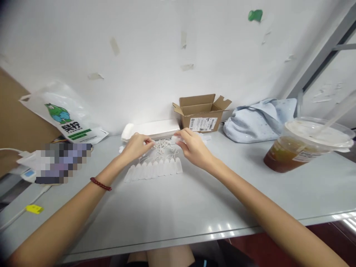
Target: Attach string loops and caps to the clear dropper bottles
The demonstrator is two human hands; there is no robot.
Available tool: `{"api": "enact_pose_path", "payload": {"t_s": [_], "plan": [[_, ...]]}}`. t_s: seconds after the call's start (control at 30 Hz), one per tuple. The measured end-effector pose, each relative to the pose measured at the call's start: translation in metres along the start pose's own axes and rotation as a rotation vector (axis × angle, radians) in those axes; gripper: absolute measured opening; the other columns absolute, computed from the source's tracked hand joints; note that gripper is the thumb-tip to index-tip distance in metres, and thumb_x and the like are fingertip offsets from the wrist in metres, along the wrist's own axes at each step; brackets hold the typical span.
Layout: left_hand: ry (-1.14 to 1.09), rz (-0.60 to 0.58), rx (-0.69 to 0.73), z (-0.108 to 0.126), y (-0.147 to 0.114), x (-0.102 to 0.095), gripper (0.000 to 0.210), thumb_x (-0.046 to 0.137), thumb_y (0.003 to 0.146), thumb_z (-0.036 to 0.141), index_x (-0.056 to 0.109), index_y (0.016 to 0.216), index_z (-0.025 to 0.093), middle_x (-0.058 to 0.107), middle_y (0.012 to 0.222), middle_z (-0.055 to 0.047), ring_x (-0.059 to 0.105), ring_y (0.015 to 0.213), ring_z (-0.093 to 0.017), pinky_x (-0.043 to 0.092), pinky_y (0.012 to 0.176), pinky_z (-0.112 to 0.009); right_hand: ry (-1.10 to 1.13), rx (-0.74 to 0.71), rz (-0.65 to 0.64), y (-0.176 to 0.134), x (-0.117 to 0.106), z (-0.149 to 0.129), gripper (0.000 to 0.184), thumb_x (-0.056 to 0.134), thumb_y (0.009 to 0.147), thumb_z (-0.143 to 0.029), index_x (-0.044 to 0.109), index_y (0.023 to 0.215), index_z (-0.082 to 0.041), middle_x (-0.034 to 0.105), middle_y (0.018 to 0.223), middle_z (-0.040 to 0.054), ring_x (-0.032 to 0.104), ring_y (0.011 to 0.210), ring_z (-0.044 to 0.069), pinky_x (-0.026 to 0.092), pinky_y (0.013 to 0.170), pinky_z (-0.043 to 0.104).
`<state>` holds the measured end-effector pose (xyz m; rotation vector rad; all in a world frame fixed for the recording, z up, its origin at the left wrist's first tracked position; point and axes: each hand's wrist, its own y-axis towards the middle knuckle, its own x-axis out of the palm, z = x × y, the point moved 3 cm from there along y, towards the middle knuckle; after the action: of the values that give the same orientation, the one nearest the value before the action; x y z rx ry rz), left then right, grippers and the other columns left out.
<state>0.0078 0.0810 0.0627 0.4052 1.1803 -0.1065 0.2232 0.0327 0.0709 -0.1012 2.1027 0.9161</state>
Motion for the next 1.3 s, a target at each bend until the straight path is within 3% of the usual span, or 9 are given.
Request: {"api": "enact_pose_path", "payload": {"t_s": [0.17,0.3,0.4,0.53,0.77,0.87,0.93,1.1,1.3], "plan": [[0.002,0.005,0.022,-0.008,0.003,-0.013,0.022,0.052,0.08,0.021,0.073,0.077,0.017,0.071,0.076,-0.006,0.059,0.081,-0.024,0.046,0.072,-0.034,-0.019,0.0,0.126,0.007,0.024,0.018,0.019,0.045,0.089,-0.018,0.056,0.104,-0.017,0.064,0.098,0.0121,0.061,0.09,0.025,0.048,0.077,0.039],[-0.096,-0.049,0.211,0.02,0.013,0.009,0.022,0.059,0.076,0.02,0.074,0.093,0.019,0.069,0.078,-0.006,0.053,0.092,-0.026,0.044,0.08,-0.035,-0.074,0.047,0.122,-0.006,0.026,0.039,0.018,0.046,0.088,-0.02,0.056,0.103,-0.018,0.066,0.097,0.012,0.063,0.089,0.026,0.049,0.075,0.039],[-0.199,-0.061,0.237,0.037,0.025,0.026,0.017,0.064,0.065,0.01,0.075,0.076,0.019,0.063,0.063,-0.006,0.053,0.088,-0.027,0.044,0.074,-0.034,-0.101,0.051,0.127,-0.006,0.022,0.045,0.018,0.046,0.088,-0.021,0.056,0.102,-0.017,0.068,0.096,0.0128,0.064,0.088,0.027,0.049,0.075,0.039],[-0.313,0.032,0.14,0.035,0.033,0.03,0.015,0.064,0.063,0.007,0.071,0.059,0.019,0.059,0.057,-0.005,0.054,0.079,-0.024,0.042,0.072,-0.033,-0.113,0.013,0.051,-0.004,0.022,0.041,0.019,0.044,0.089,-0.02,0.055,0.105,-0.017,0.067,0.1,0.0138,0.064,0.093,0.028,0.05,0.077,0.041],[-0.615,0.329,-0.215,0.004,0.041,0.003,0.032,0.052,0.084,0.034,0.068,0.101,0.013,0.068,0.091,-0.01,0.058,0.075,-0.016,0.045,0.066,-0.028,-0.104,-0.017,0.016,-0.006,0.022,0.027,0.021,0.044,0.089,-0.018,0.054,0.108,-0.016,0.066,0.107,0.0171,0.063,0.098,0.029,0.05,0.08,0.044],[-0.824,0.392,-0.284,0.002,0.032,-0.007,0.027,0.059,0.079,0.035,0.069,0.095,0.015,0.069,0.094,-0.008,0.06,0.076,-0.014,0.046,0.069,-0.027,-0.053,0.035,0.032,-0.006,0.021,0.023,0.022,0.045,0.089,-0.019,0.054,0.108,-0.016,0.066,0.109,0.0168,0.064,0.098,0.029,0.051,0.08,0.044],[-0.864,0.374,-0.216,0.007,0.016,-0.009,0.016,0.066,0.073,0.03,0.07,0.08,0.016,0.071,0.084,-0.005,0.06,0.075,-0.015,0.046,0.072,-0.028,0.012,0.078,0.049,-0.006,0.02,0.018,0.022,0.047,0.089,-0.021,0.053,0.109,-0.017,0.068,0.106,0.0147,0.065,0.098,0.028,0.052,0.078,0.042],[-0.458,0.343,0.108,0.025,-0.032,0.001,0.009,0.06,0.078,0.019,0.069,0.076,0.019,0.071,0.08,-0.003,0.061,0.081,-0.019,0.045,0.078,-0.032,0.141,0.064,0.002,-0.01,0.023,-0.002,0.023,0.049,0.089,-0.023,0.052,0.112,-0.019,0.071,0.098,0.0106,0.068,0.094,0.026,0.054,0.075,0.038],[-0.445,0.397,0.176,0.036,-0.045,0.009,0.011,0.058,0.08,0.013,0.068,0.079,0.019,0.069,0.08,-0.003,0.061,0.08,-0.018,0.047,0.075,-0.031,0.146,-0.01,-0.048,-0.014,0.029,-0.009,0.028,0.047,0.09,-0.02,0.048,0.118,-0.019,0.069,0.107,0.0126,0.067,0.098,0.026,0.054,0.076,0.038]]}}
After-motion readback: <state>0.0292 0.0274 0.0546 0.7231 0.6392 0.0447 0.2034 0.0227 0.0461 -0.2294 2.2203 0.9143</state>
